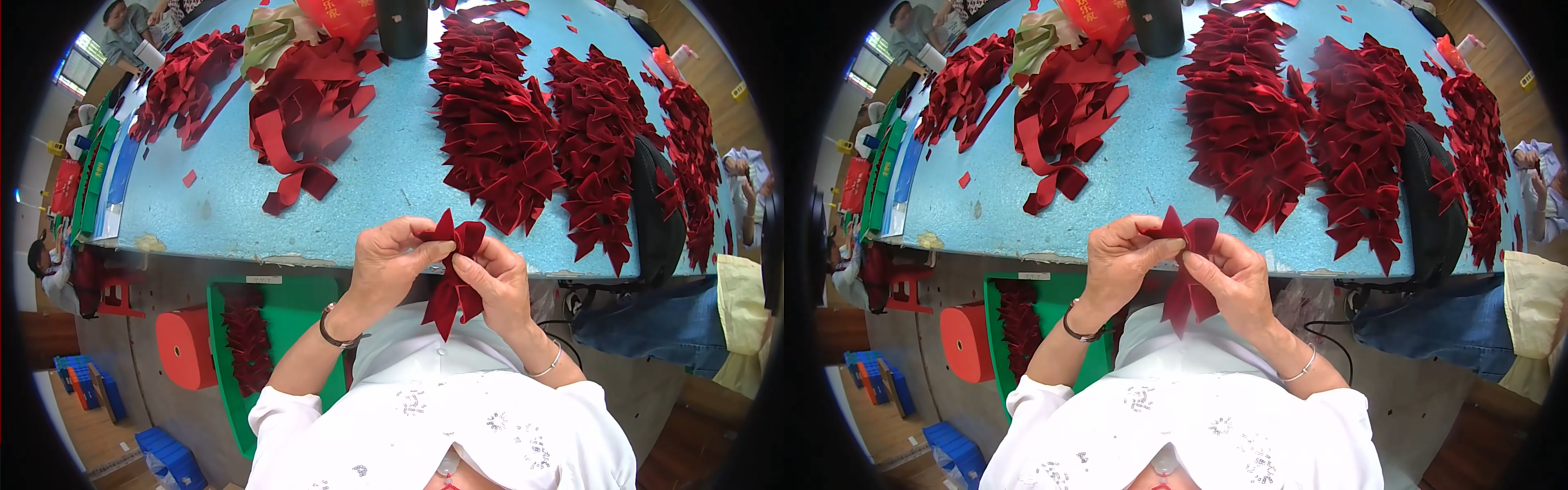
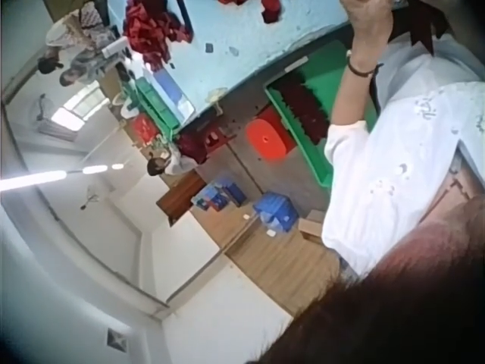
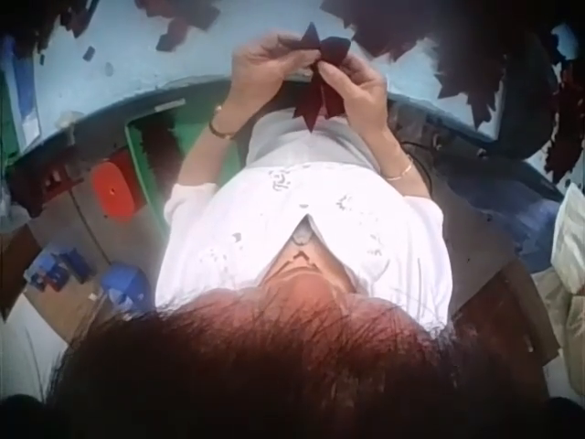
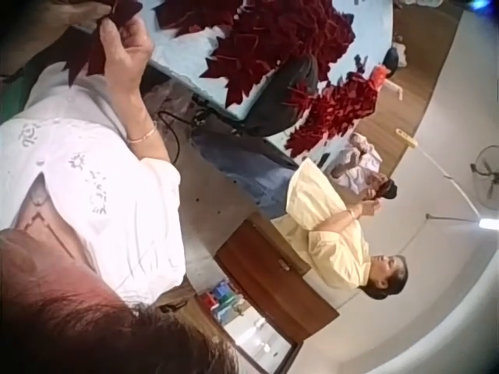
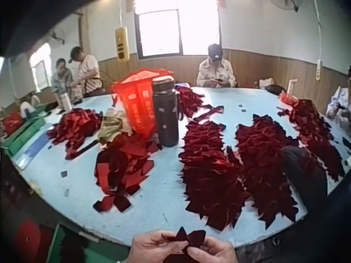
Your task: Assembling and folding red fabric pieces into bows on a factory production line.
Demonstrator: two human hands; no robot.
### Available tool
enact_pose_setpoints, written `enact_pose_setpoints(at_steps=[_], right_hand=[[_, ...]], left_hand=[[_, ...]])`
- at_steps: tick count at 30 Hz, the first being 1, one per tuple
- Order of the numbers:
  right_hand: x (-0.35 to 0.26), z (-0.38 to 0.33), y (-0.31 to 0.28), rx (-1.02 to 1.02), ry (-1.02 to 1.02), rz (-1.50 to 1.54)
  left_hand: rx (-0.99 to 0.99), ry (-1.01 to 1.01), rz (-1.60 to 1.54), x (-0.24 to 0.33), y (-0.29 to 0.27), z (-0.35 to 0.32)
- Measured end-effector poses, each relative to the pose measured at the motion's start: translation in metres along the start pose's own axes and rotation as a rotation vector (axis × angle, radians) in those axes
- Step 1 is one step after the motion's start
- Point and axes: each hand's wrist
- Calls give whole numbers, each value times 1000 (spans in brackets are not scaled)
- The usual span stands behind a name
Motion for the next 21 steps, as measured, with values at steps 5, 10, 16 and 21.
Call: enact_pose_setpoints(at_steps=[5,10,16,21], right_hand=[[-1,-4,8,43,17,61],[-1,1,3,54,19,135],[-1,2,-5,15,-2,119],[-3,4,-7,5,-40,76]], left_hand=[[64,-15,7,-3,3,-4],[157,-22,6,2,-1,5],[-62,-239,8,11,-11,-3],[-277,-535,9,16,-11,-18]])
Point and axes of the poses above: each hand's wrist, its own z-axis towards the middle knuckle, its own y-axis out of the palm, x = y × z, and after that the axes turned 9 degrees about x, right-handed
